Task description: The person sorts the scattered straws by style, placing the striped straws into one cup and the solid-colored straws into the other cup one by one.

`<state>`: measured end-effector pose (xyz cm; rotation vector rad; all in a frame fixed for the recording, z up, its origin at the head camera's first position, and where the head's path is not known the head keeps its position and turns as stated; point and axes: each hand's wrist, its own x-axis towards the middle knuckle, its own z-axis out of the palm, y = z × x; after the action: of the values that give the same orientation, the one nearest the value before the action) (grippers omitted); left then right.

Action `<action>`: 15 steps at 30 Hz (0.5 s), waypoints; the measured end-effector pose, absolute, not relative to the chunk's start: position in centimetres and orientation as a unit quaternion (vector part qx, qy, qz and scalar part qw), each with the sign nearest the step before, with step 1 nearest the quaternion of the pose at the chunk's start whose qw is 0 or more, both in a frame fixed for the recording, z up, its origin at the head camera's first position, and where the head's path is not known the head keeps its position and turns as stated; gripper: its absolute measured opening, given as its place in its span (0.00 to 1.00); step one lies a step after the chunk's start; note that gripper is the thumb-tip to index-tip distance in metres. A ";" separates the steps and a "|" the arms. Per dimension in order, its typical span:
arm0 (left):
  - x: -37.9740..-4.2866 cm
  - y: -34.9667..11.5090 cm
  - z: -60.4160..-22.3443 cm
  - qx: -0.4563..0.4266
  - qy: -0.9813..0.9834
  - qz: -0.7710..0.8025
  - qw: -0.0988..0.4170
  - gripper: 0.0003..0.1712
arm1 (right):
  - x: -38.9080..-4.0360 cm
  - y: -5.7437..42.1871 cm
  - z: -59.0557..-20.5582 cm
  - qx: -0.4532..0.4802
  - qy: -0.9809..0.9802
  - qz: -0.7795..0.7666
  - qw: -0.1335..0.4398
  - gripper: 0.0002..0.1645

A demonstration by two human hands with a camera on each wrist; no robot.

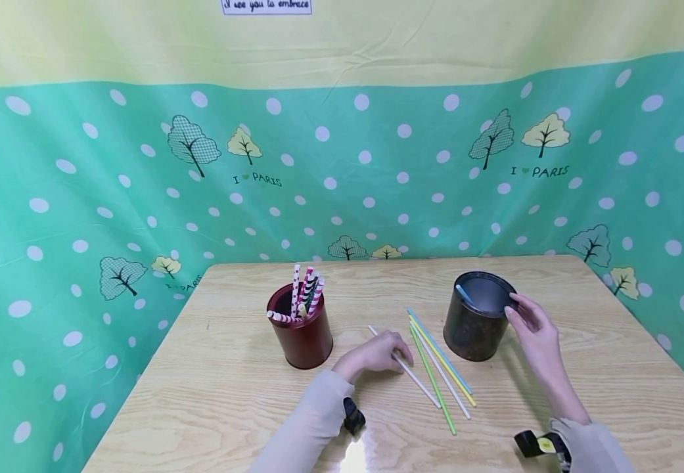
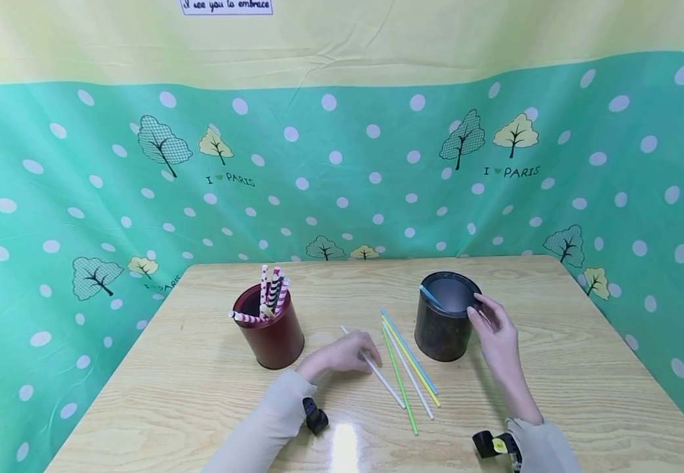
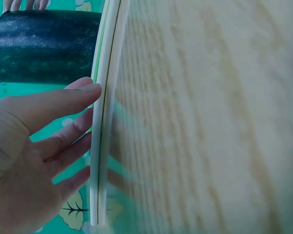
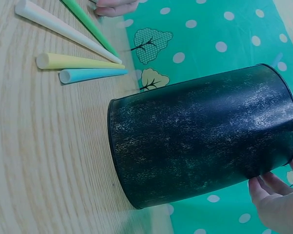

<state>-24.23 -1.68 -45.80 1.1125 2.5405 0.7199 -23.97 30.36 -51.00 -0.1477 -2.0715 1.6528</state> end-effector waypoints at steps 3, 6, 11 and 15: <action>-24.2 -1.6 -45.9 0.385 0.883 0.236 0.130 0.10 | -24.0 30.3 -51.0 -0.052 -0.757 0.604 0.243 0.26; -24.1 -1.6 -46.0 0.385 0.887 0.225 0.124 0.10 | -24.0 30.3 -50.9 -0.051 -0.758 0.602 0.244 0.26; -23.8 -1.6 -45.9 0.377 0.891 0.219 0.129 0.08 | -23.9 30.2 -50.9 -0.051 -0.760 0.601 0.242 0.26; -23.6 -1.5 -45.8 0.377 0.891 0.216 0.131 0.07 | -23.8 30.3 -50.8 -0.051 -0.760 0.602 0.240 0.26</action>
<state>-23.65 -1.48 -45.78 1.0932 2.5875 0.6267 -23.83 30.27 -50.85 -0.1382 -2.0801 1.6462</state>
